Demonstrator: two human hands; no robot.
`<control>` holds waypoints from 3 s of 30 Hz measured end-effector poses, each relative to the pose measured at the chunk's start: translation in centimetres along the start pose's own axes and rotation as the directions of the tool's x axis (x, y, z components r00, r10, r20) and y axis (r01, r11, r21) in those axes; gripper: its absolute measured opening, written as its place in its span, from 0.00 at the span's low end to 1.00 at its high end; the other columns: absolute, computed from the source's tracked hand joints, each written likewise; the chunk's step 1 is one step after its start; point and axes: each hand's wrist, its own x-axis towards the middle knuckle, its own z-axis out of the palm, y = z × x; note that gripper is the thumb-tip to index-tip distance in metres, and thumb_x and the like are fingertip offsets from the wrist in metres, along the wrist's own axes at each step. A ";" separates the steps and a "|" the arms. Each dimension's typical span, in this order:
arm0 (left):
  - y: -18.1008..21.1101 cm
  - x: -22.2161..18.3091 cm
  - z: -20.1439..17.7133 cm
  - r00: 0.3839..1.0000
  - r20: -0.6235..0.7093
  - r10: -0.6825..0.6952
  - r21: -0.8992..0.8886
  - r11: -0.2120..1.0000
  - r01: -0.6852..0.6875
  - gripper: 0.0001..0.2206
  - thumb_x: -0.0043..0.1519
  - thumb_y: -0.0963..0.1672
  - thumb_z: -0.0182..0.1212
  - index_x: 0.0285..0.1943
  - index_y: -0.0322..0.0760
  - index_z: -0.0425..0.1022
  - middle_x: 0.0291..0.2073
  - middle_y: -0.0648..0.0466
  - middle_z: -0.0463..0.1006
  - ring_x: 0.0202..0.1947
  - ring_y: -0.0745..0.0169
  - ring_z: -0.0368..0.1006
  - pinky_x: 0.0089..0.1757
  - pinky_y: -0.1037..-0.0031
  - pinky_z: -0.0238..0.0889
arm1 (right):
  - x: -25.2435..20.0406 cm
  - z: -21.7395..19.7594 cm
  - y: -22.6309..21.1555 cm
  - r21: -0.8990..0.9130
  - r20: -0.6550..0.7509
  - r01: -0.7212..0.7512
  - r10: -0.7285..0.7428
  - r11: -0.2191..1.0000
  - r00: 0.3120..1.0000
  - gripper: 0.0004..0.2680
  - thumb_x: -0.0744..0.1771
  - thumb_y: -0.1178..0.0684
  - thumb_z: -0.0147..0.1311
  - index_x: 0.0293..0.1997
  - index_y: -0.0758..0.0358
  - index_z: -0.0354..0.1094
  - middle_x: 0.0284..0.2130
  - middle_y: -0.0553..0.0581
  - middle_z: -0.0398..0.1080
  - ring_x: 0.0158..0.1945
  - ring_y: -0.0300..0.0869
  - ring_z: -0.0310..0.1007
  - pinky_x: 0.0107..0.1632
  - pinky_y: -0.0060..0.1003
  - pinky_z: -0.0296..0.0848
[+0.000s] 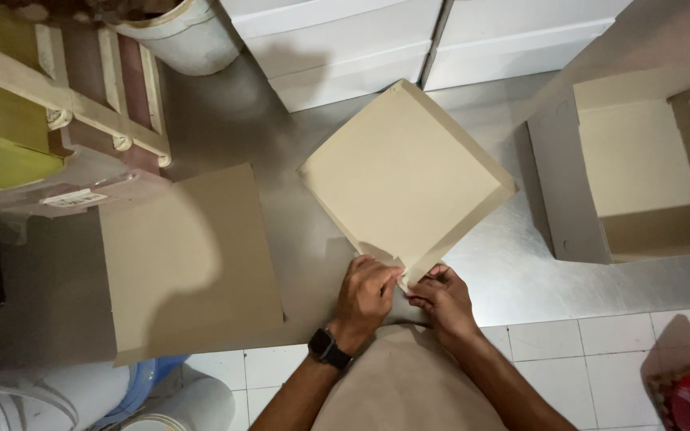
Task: Folding cardboard sheets into boxes and stacking them
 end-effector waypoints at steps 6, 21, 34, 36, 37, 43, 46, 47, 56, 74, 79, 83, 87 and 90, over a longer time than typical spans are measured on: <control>-0.8 -0.1 0.5 0.999 0.048 0.016 -0.019 1.000 -0.015 0.03 0.63 0.44 0.63 0.41 0.43 0.81 0.26 0.52 0.80 0.33 0.52 0.80 0.54 0.59 0.66 | 0.9 -1.3 1.3 0.000 0.049 0.003 -0.003 1.000 0.999 0.16 0.62 0.67 0.62 0.49 0.66 0.56 0.32 0.61 0.67 0.31 0.47 0.74 0.32 0.30 0.73; 0.0 0.9 -0.3 0.986 0.150 -0.075 -0.101 0.991 0.091 0.02 0.62 0.42 0.65 0.40 0.42 0.81 0.28 0.53 0.83 0.35 0.50 0.81 0.52 0.62 0.64 | 2.1 -1.9 1.6 -0.108 0.061 0.022 -0.016 0.994 0.998 0.17 0.63 0.64 0.64 0.51 0.68 0.55 0.31 0.66 0.70 0.31 0.49 0.73 0.33 0.32 0.73; 1.5 1.6 -0.6 0.976 0.157 -0.149 -0.072 0.984 0.162 0.03 0.59 0.39 0.67 0.38 0.41 0.82 0.29 0.51 0.84 0.36 0.46 0.81 0.50 0.61 0.65 | 1.3 -1.1 1.2 -0.091 -0.038 0.034 -0.037 0.995 0.999 0.15 0.63 0.66 0.62 0.46 0.63 0.55 0.31 0.67 0.73 0.31 0.49 0.75 0.33 0.34 0.74; 2.1 1.6 -0.9 0.978 0.148 -0.149 -0.101 0.981 0.165 0.04 0.58 0.37 0.66 0.39 0.37 0.82 0.30 0.49 0.85 0.36 0.43 0.81 0.51 0.60 0.66 | 0.8 -0.8 1.0 -0.035 -0.070 0.032 -0.034 0.999 0.997 0.16 0.63 0.65 0.63 0.45 0.62 0.53 0.30 0.66 0.73 0.30 0.47 0.74 0.33 0.32 0.74; 2.2 1.7 -0.9 0.978 0.149 -0.148 -0.100 0.981 0.164 0.04 0.58 0.37 0.66 0.39 0.37 0.82 0.30 0.49 0.85 0.36 0.43 0.81 0.51 0.60 0.66 | 0.1 -0.2 0.2 -0.034 -0.071 0.032 -0.034 0.999 0.997 0.16 0.63 0.65 0.63 0.45 0.62 0.53 0.30 0.66 0.73 0.30 0.47 0.74 0.33 0.32 0.74; 2.4 2.2 -1.1 0.977 0.157 -0.141 -0.072 0.985 0.154 0.05 0.57 0.36 0.66 0.39 0.33 0.81 0.31 0.45 0.85 0.37 0.40 0.81 0.51 0.56 0.65 | -1.9 1.0 -1.6 -0.047 -0.084 0.085 -0.088 0.995 0.993 0.16 0.62 0.66 0.63 0.44 0.60 0.54 0.29 0.60 0.73 0.29 0.44 0.75 0.32 0.32 0.73; 1.6 2.0 -1.0 0.984 0.125 -0.128 -0.064 0.989 0.136 0.04 0.57 0.38 0.69 0.38 0.38 0.83 0.29 0.49 0.84 0.36 0.44 0.81 0.51 0.59 0.66 | -1.0 0.5 -0.4 0.020 -0.064 0.061 -0.060 0.998 0.996 0.18 0.61 0.67 0.66 0.45 0.62 0.56 0.29 0.64 0.74 0.31 0.48 0.77 0.37 0.34 0.76; 1.7 2.1 -1.3 0.976 0.151 -0.156 -0.081 0.982 0.169 0.04 0.57 0.38 0.68 0.38 0.39 0.83 0.29 0.50 0.84 0.35 0.43 0.81 0.49 0.59 0.67 | -0.7 0.4 -0.1 0.013 -0.048 0.070 -0.069 0.997 0.996 0.17 0.60 0.67 0.66 0.44 0.63 0.58 0.29 0.64 0.75 0.31 0.49 0.78 0.37 0.35 0.76; 3.0 5.3 -3.7 0.842 0.418 -0.342 -0.022 0.922 0.386 0.07 0.58 0.35 0.59 0.35 0.36 0.81 0.31 0.41 0.83 0.39 0.31 0.80 0.42 0.51 0.70 | -0.3 -0.1 -0.8 -0.221 0.071 0.148 -0.136 0.964 0.988 0.15 0.57 0.66 0.72 0.40 0.67 0.68 0.30 0.64 0.79 0.33 0.44 0.78 0.38 0.35 0.76; 5.2 7.3 -4.3 0.727 0.609 -0.317 0.012 0.921 0.391 0.07 0.60 0.37 0.56 0.39 0.26 0.80 0.36 0.33 0.83 0.42 0.25 0.79 0.41 0.46 0.72 | 1.9 -2.5 -1.9 -0.372 0.570 0.927 -0.802 -0.056 0.181 0.03 0.64 0.57 0.64 0.39 0.55 0.78 0.35 0.53 0.77 0.39 0.52 0.76 0.46 0.47 0.74; 5.4 7.4 -4.9 0.736 0.610 -0.293 -0.037 0.918 0.396 0.08 0.59 0.37 0.55 0.40 0.23 0.78 0.36 0.29 0.81 0.42 0.23 0.79 0.42 0.45 0.72 | 1.6 -1.5 -3.6 -0.252 0.656 0.934 -0.754 -0.252 -0.026 0.05 0.65 0.56 0.62 0.42 0.51 0.80 0.41 0.52 0.77 0.44 0.54 0.75 0.49 0.49 0.69; 3.8 6.7 -4.6 0.766 0.594 -0.243 -0.046 0.941 0.334 0.05 0.57 0.38 0.56 0.38 0.29 0.76 0.33 0.32 0.81 0.41 0.22 0.78 0.41 0.42 0.69 | 0.8 -0.8 -5.2 -0.112 0.730 0.973 -0.681 -0.202 -0.057 0.04 0.67 0.59 0.58 0.34 0.59 0.79 0.40 0.57 0.77 0.42 0.59 0.75 0.42 0.51 0.72; 3.8 6.9 -5.2 0.761 0.606 -0.232 -0.056 0.942 0.332 0.07 0.57 0.38 0.56 0.42 0.26 0.71 0.34 0.33 0.82 0.41 0.25 0.79 0.42 0.45 0.70 | 1.9 -1.1 -4.9 -0.032 0.768 0.984 -0.634 -0.175 -0.088 0.08 0.69 0.58 0.51 0.34 0.60 0.78 0.37 0.58 0.76 0.40 0.59 0.75 0.39 0.50 0.72; 4.5 7.0 -5.6 0.755 0.612 -0.236 -0.038 0.945 0.326 0.09 0.57 0.37 0.57 0.45 0.28 0.70 0.35 0.34 0.83 0.42 0.26 0.79 0.41 0.43 0.69 | 0.9 -0.1 -6.5 0.028 0.800 0.986 -0.587 -0.166 -0.122 0.06 0.67 0.63 0.51 0.32 0.65 0.75 0.37 0.62 0.76 0.39 0.62 0.74 0.37 0.52 0.72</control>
